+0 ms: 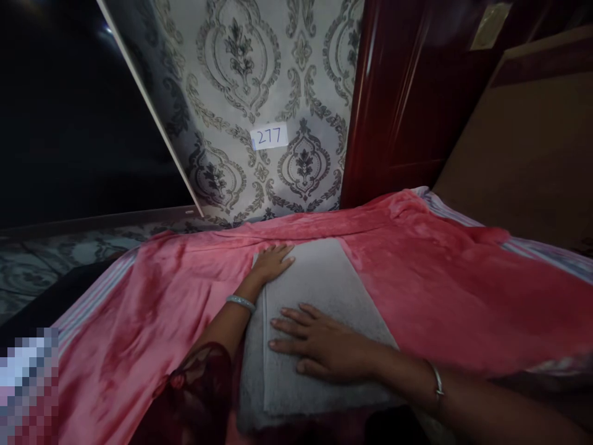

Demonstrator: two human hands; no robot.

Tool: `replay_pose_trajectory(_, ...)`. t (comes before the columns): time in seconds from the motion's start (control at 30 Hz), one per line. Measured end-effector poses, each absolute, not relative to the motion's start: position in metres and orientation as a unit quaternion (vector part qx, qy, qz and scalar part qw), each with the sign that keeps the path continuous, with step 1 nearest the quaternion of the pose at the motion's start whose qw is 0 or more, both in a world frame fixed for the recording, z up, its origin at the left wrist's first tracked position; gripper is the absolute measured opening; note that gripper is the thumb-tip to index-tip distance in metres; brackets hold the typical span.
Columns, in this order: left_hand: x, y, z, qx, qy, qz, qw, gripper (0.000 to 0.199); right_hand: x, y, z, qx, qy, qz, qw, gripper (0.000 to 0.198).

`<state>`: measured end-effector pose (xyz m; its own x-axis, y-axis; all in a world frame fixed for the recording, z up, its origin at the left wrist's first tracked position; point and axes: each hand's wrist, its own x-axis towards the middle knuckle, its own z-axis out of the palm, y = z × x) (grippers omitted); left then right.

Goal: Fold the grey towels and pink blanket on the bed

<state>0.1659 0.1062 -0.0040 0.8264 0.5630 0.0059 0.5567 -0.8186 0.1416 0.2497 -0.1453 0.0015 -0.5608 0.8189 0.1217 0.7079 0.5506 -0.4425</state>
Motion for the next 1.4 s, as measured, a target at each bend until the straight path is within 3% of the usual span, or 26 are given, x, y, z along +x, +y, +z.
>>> replay_pose_trajectory(0.37, 0.157, 0.069, 0.015, 0.943, 0.325, 0.07, -0.012, 0.062, 0.24, -0.157, -0.004, -0.499, -0.845, 0.146, 0.125, 0.054)
replay_pose_trajectory(0.53, 0.129, 0.033, 0.01, 0.985, 0.167, 0.011, 0.039, 0.063, 0.222, -0.179, -0.007, -0.501, -0.848, 0.118, 0.129, 0.064)
replay_pose_trajectory(0.93, 0.117, 0.023, -0.01, 0.975, 0.178, 0.112, 0.076, 0.053, 0.184, -0.211, -0.041, -0.56, -0.813, -0.032, 0.158, 0.069)
replay_pose_trajectory(1.2, 0.096, 0.048, -0.022, 0.797, 0.37, 0.392, 0.272, 0.027, 0.172, -0.213, -0.04, -0.588, -0.786, -0.045, 0.183, 0.065)
replay_pose_trajectory(1.4, 0.071, 0.063, -0.025, 0.721, 0.412, 0.429, 0.354, 0.033, 0.151, -0.209, -0.037, -0.634, -0.744, -0.037, 0.21, 0.061)
